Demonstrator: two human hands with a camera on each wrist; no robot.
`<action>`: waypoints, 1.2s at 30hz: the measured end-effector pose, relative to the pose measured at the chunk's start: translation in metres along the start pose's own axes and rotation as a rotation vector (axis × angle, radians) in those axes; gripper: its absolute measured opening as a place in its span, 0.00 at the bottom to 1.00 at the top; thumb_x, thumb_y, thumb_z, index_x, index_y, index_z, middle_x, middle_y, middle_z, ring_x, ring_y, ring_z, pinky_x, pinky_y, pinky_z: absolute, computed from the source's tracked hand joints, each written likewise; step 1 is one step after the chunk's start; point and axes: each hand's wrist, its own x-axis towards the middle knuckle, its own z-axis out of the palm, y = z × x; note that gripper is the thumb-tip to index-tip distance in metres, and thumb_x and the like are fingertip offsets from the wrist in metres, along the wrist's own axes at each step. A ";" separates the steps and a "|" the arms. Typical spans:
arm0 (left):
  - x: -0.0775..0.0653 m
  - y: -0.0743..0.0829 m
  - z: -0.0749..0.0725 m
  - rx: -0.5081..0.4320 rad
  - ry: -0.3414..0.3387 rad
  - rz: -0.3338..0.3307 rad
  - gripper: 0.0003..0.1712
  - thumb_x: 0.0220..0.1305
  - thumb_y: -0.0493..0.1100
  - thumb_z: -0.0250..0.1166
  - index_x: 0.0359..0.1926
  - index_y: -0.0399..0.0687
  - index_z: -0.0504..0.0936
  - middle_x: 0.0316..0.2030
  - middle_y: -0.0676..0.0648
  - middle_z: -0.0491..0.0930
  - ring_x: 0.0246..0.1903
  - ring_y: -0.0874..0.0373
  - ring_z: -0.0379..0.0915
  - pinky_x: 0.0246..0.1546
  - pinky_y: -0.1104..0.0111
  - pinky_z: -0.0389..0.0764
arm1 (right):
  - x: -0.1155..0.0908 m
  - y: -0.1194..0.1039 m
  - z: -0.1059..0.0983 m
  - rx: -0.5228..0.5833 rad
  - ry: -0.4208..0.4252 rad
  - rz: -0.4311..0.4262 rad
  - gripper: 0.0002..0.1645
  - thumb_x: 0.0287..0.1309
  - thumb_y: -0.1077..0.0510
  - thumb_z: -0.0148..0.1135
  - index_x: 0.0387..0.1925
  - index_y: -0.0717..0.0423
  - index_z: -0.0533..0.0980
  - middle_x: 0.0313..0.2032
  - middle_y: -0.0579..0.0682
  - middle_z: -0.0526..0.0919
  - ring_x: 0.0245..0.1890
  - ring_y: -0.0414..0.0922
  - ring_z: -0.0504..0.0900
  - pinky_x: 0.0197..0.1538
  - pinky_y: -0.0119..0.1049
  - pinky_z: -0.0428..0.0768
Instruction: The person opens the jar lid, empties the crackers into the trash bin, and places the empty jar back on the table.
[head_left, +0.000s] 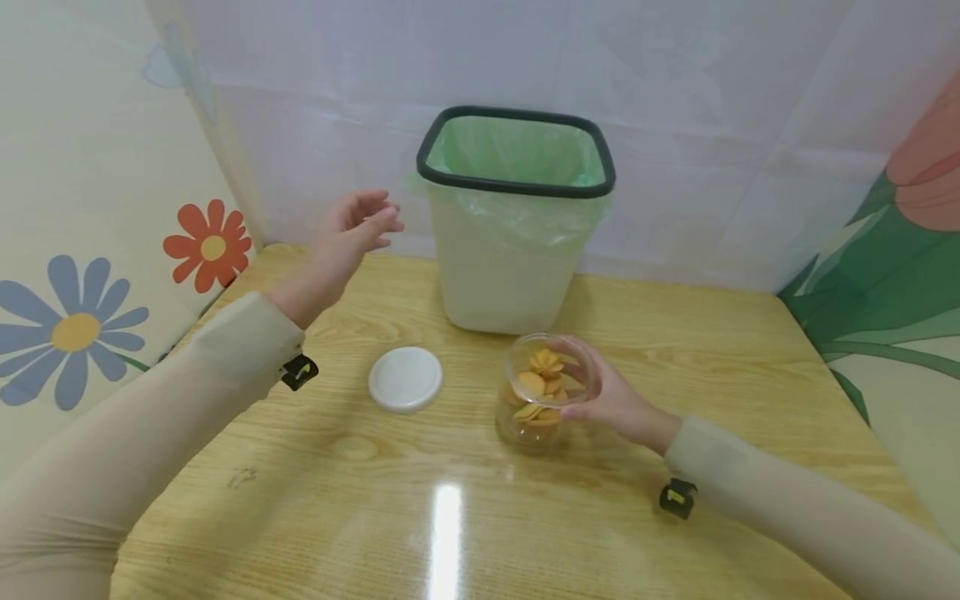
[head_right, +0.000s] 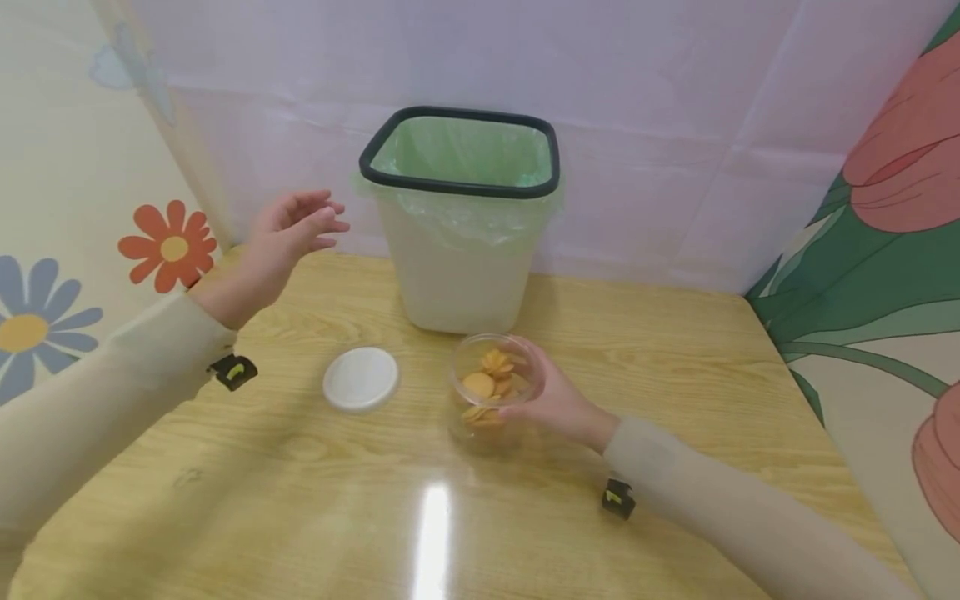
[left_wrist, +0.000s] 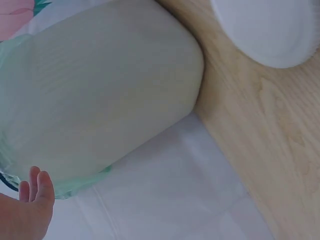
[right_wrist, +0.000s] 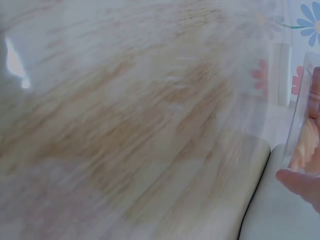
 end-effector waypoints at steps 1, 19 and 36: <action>0.001 0.002 0.000 -0.024 0.010 0.003 0.30 0.73 0.45 0.54 0.67 0.32 0.59 0.50 0.50 0.71 0.48 0.62 0.71 0.62 0.56 0.67 | 0.000 0.000 -0.001 -0.004 0.002 -0.001 0.62 0.47 0.54 0.76 0.70 0.71 0.45 0.69 0.73 0.48 0.66 0.74 0.51 0.59 0.60 0.68; 0.013 0.031 -0.004 -0.200 0.051 -0.066 0.33 0.71 0.42 0.58 0.69 0.34 0.58 0.60 0.41 0.66 0.46 0.58 0.73 0.54 0.70 0.75 | -0.006 -0.007 -0.005 -0.012 0.018 -0.020 0.60 0.49 0.56 0.75 0.71 0.70 0.45 0.69 0.73 0.48 0.66 0.73 0.52 0.59 0.54 0.70; 0.035 0.046 0.003 -0.187 -0.035 -0.191 0.37 0.71 0.44 0.57 0.74 0.39 0.51 0.71 0.41 0.54 0.64 0.47 0.63 0.63 0.64 0.66 | -0.012 -0.014 -0.009 0.016 0.049 -0.045 0.57 0.52 0.61 0.73 0.70 0.73 0.45 0.69 0.72 0.48 0.66 0.70 0.52 0.56 0.40 0.76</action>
